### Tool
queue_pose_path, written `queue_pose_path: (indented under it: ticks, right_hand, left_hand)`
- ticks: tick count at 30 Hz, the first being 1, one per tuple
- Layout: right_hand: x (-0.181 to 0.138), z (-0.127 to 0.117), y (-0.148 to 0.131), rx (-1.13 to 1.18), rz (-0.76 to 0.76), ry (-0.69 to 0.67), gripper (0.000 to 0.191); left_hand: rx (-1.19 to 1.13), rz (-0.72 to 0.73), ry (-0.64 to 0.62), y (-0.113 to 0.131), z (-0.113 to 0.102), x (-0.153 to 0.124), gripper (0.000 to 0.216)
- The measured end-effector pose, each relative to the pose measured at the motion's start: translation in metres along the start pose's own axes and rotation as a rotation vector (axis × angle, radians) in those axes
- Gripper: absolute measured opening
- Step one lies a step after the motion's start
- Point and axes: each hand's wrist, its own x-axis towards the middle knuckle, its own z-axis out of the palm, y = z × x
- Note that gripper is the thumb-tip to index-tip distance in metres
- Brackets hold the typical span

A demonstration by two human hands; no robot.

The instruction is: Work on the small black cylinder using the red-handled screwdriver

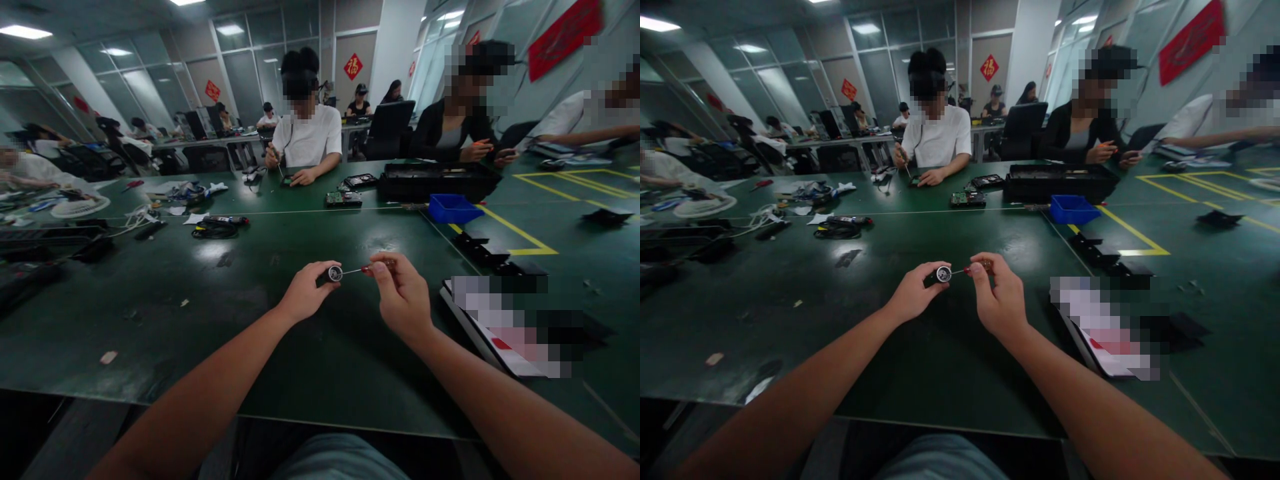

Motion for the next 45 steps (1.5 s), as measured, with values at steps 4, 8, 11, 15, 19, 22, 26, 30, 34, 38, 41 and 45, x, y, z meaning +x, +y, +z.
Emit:
queue_pose_path:
  ticks: [4, 8, 11, 15, 19, 22, 26, 30, 34, 38, 41, 45]
  right_hand:
    - [0.002, -0.001, -0.003, -0.037, 0.01, 0.012, 0.017]
    - [0.003, -0.001, -0.001, -0.029, 0.021, 0.017, 0.017]
    - [0.003, -0.001, 0.0, -0.024, 0.032, 0.017, 0.017]
    - [0.002, 0.0, -0.001, -0.008, 0.054, 0.011, 0.017]
    - [0.002, 0.0, 0.0, 0.0, 0.063, 0.023, 0.017]
    - [0.002, 0.001, 0.002, 0.019, 0.071, 0.011, 0.017]
    - [0.002, 0.003, 0.003, 0.036, 0.099, 0.005, 0.018]
    - [0.005, 0.001, -0.001, -0.049, 0.064, 0.022, 0.018]
    - [0.008, -0.003, -0.005, -0.181, 0.048, 0.017, 0.029]
    - [0.008, -0.004, -0.005, -0.215, 0.048, 0.029, 0.041]
    - [0.007, -0.004, -0.006, -0.198, 0.025, 0.007, 0.037]
    - [0.007, -0.004, -0.008, -0.171, -0.009, -0.037, 0.029]
  left_hand:
    - [0.002, -0.002, -0.012, 0.001, -0.001, -0.001, 0.04]
    - [0.003, -0.015, -0.006, 0.002, -0.003, -0.001, 0.04]
    - [-0.003, -0.024, 0.003, 0.002, -0.003, -0.001, 0.041]
    - [-0.009, -0.022, 0.001, 0.001, -0.004, -0.001, 0.042]
    - [-0.004, -0.02, -0.001, 0.001, -0.005, -0.001, 0.042]
    - [-0.004, -0.016, 0.006, 0.001, -0.005, 0.0, 0.042]
    - [-0.013, -0.018, 0.02, 0.001, -0.004, 0.0, 0.042]
    - [0.004, -0.015, 0.016, 0.0, -0.006, 0.0, 0.041]
    - [0.029, -0.009, 0.015, -0.001, -0.007, 0.0, 0.04]
    - [0.036, 0.006, 0.009, -0.001, -0.007, 0.0, 0.04]
    - [0.041, 0.011, 0.002, -0.001, -0.007, 0.0, 0.04]
    - [0.034, 0.014, 0.011, -0.002, -0.008, 0.0, 0.039]
